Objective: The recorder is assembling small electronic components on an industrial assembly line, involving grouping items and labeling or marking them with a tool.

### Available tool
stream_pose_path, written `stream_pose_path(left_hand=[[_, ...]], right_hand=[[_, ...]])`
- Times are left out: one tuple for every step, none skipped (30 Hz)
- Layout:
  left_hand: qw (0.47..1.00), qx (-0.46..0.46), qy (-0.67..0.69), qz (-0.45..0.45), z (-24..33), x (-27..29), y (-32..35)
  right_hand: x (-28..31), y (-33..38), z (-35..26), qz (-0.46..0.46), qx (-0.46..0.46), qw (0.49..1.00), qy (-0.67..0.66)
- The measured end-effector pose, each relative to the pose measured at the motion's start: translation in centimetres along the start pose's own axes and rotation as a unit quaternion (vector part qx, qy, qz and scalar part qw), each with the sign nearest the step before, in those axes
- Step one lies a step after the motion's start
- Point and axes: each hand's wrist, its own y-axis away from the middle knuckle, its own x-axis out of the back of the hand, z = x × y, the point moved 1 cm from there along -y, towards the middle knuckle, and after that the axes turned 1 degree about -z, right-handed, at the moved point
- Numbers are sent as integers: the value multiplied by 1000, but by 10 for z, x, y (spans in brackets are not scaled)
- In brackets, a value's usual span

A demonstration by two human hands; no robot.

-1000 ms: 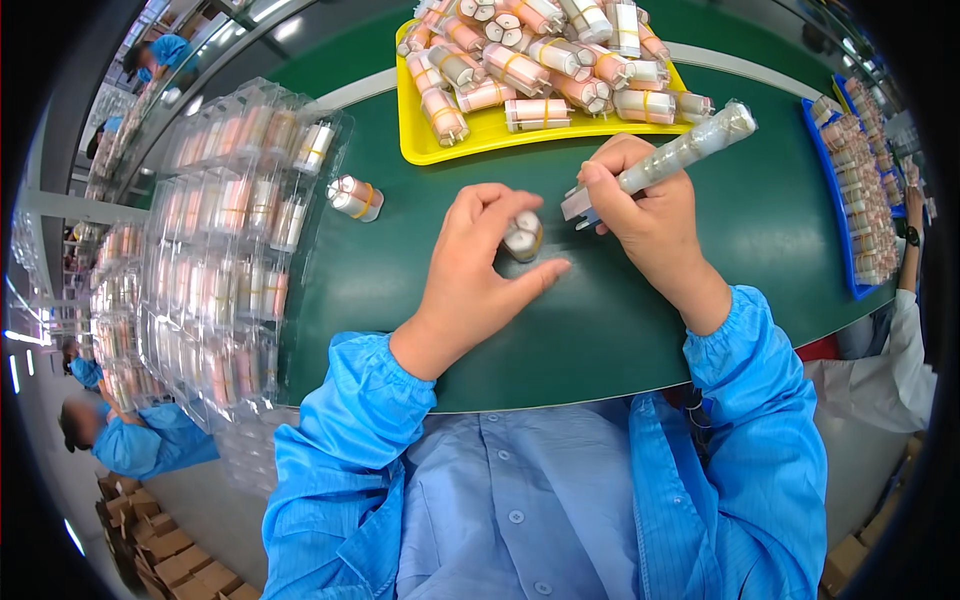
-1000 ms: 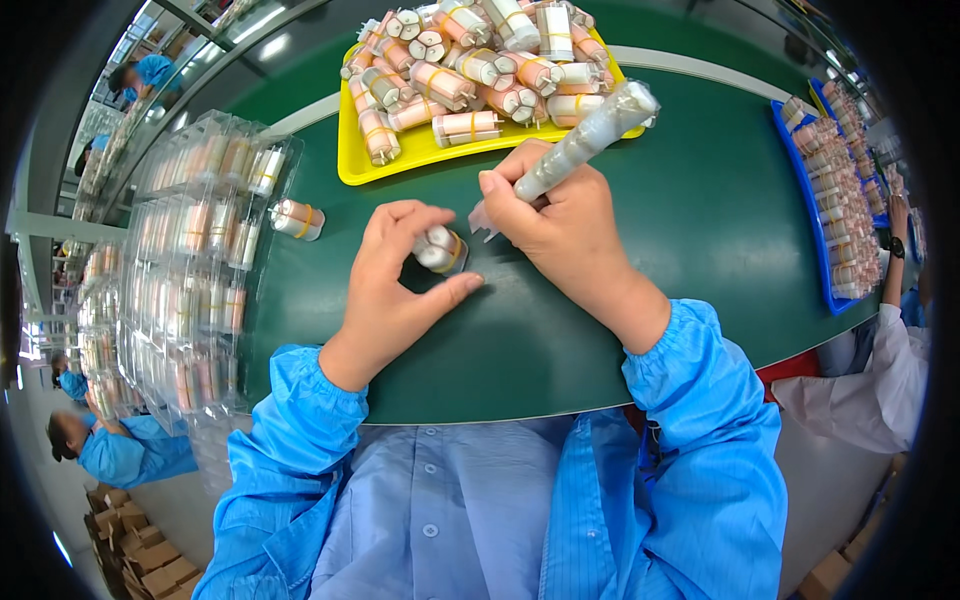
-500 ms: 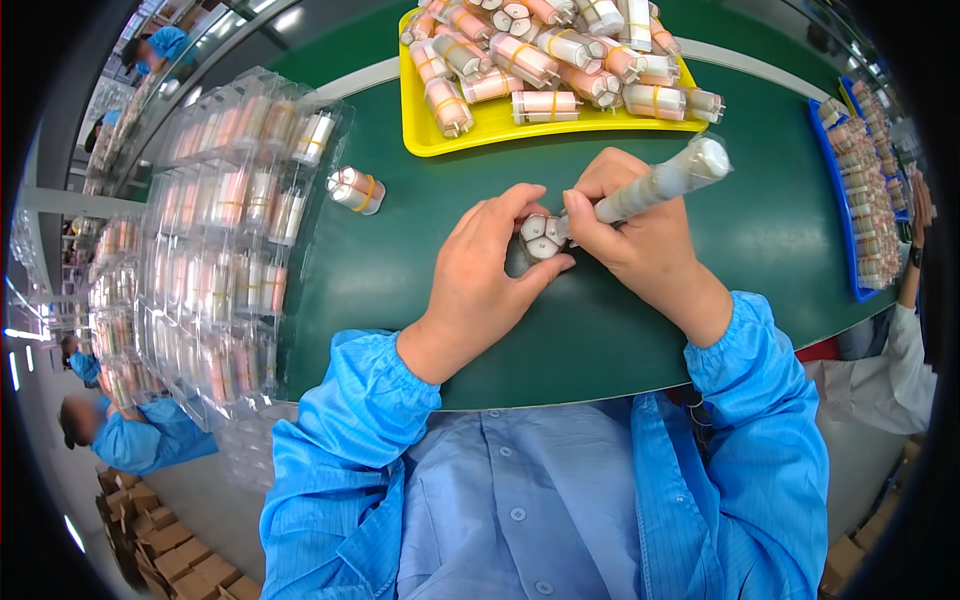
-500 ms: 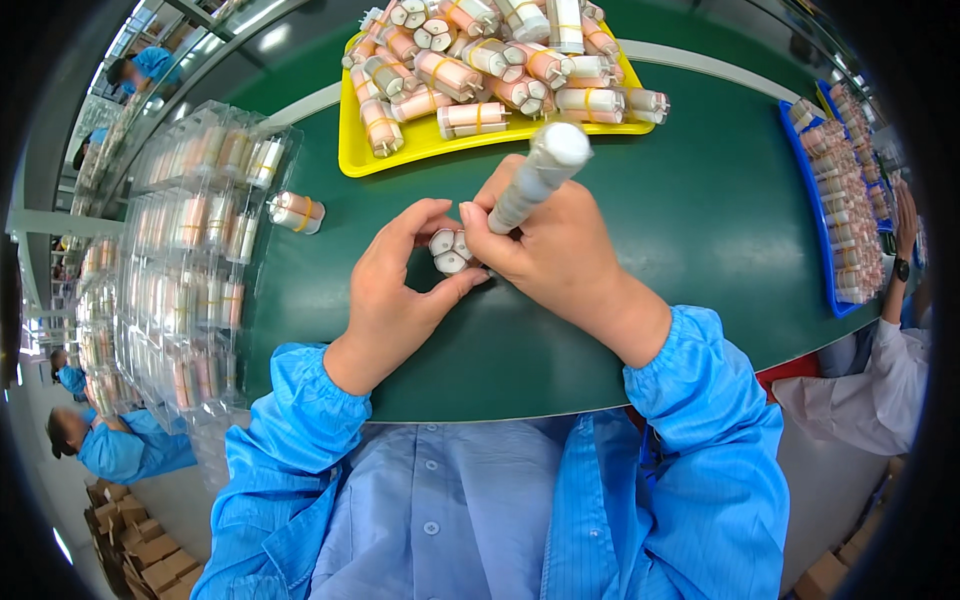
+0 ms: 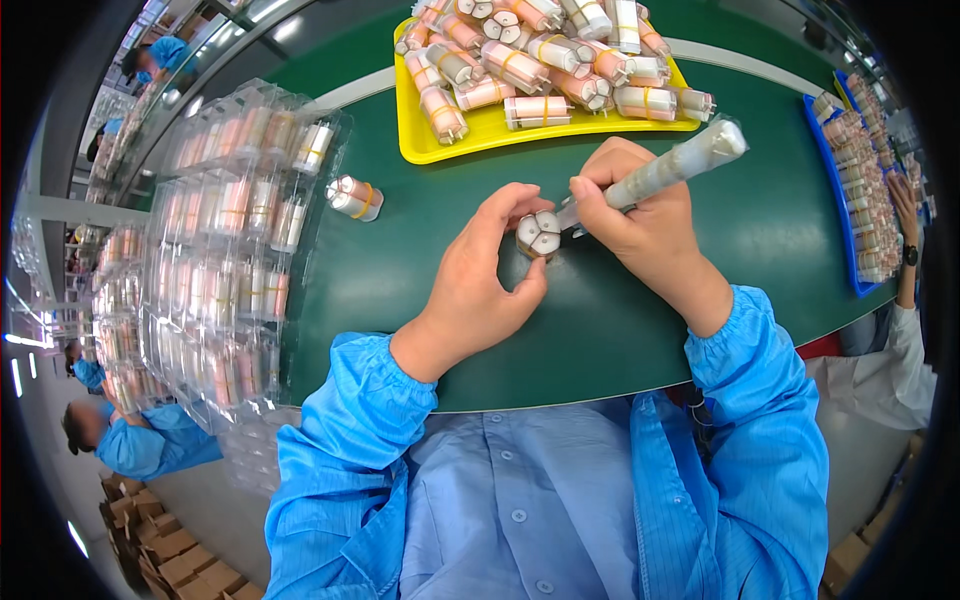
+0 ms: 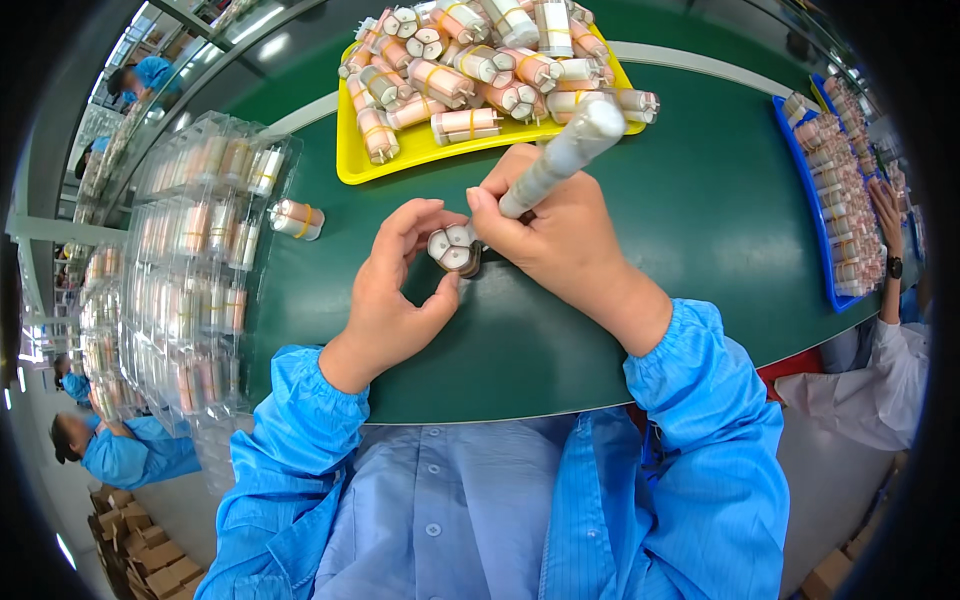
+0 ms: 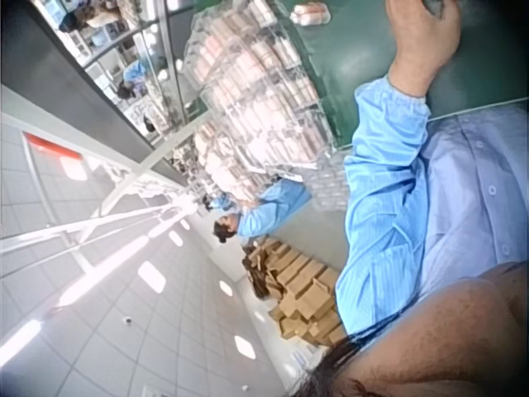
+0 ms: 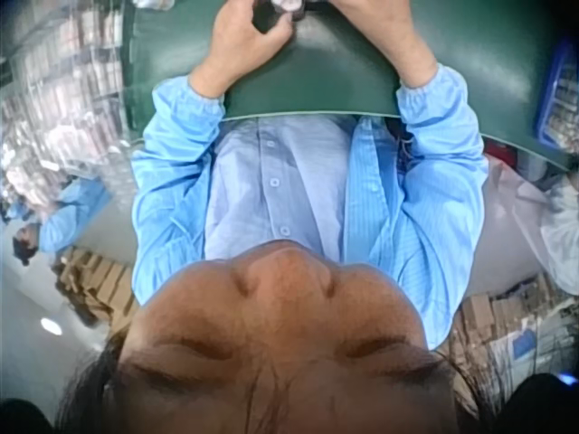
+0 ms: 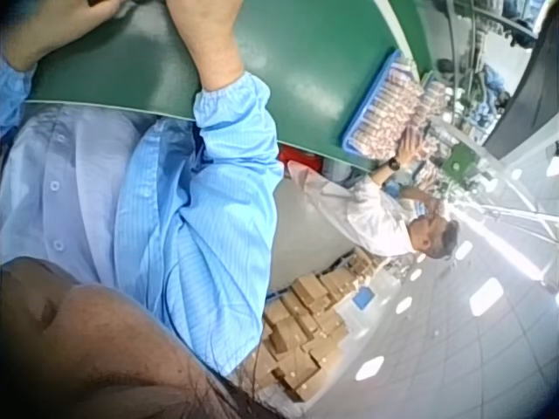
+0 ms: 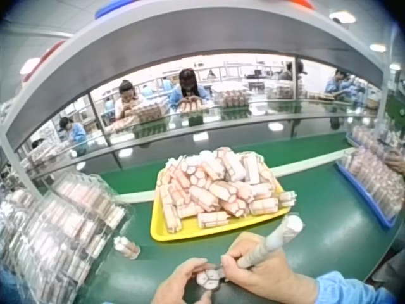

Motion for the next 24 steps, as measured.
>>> stream_pose_path(left_hand=[[1000,4,-13,3,2,0,0],[1000,8,-27,7,5,0,-1],[999,13,-40,11,7,0,-1],[998,5,-66,13,7,1,-1],[996,-3,-92,16,6,2,-2],[993,-10,-118,19,6,3,-3],[993,-18,-114,21,7,3,-3],[993,-26,-111,24,7,2,-3],[993,-34,-108,26,8,1,-3],[993,-37,-106,26,7,1,-3],[993,-41,-104,27,7,1,-3],[993,-44,-103,27,6,2,-3],[993,-44,-105,25,6,2,-3],[993,-44,-107,22,7,2,-4],[993,-45,-110,20,8,3,-5],[991,-47,-120,20,7,3,-5],[990,-49,-129,21,6,4,-5],[989,-52,-139,21,6,4,-5],[990,-38,-133,14,6,5,-5],[992,-24,-128,7,7,6,-5],[992,-11,-123,0,7,6,-5],[998,20,-63,12,5,6,-4],[998,51,-4,24,2,5,-3],[994,84,57,38,0,5,-1]], right_hand=[[0,0,2,-6,5,1000,8],[0,0,3,-12,10,1000,16],[0,0,4,-9,20,1000,18],[-1,0,4,-6,30,999,21],[-1,1,5,-3,40,999,24],[-1,1,5,-5,42,999,23],[-1,0,4,-7,44,999,23],[-2,0,4,-8,46,999,23],[-2,1,4,-14,44,999,27],[-2,1,5,-20,41,998,31],[-2,2,5,-26,39,998,35],[-2,2,5,-28,35,998,41],[-2,2,4,-31,30,998,47],[-3,2,4,-34,26,998,53],[-3,2,3,-38,10,998,46],[-4,3,2,-42,-6,998,40],[-5,4,1,-47,-22,998,33],[-5,3,1,-45,-22,998,31],[-5,3,1,-43,-22,998,29],[-5,3,2,-41,-23,999,27],[-5,3,4,-23,-41,999,-4],[-6,4,7,-5,-58,998,-34],[-5,4,8,12,-76,995,-65],[-3,2,4,25,-102,991,-87]])
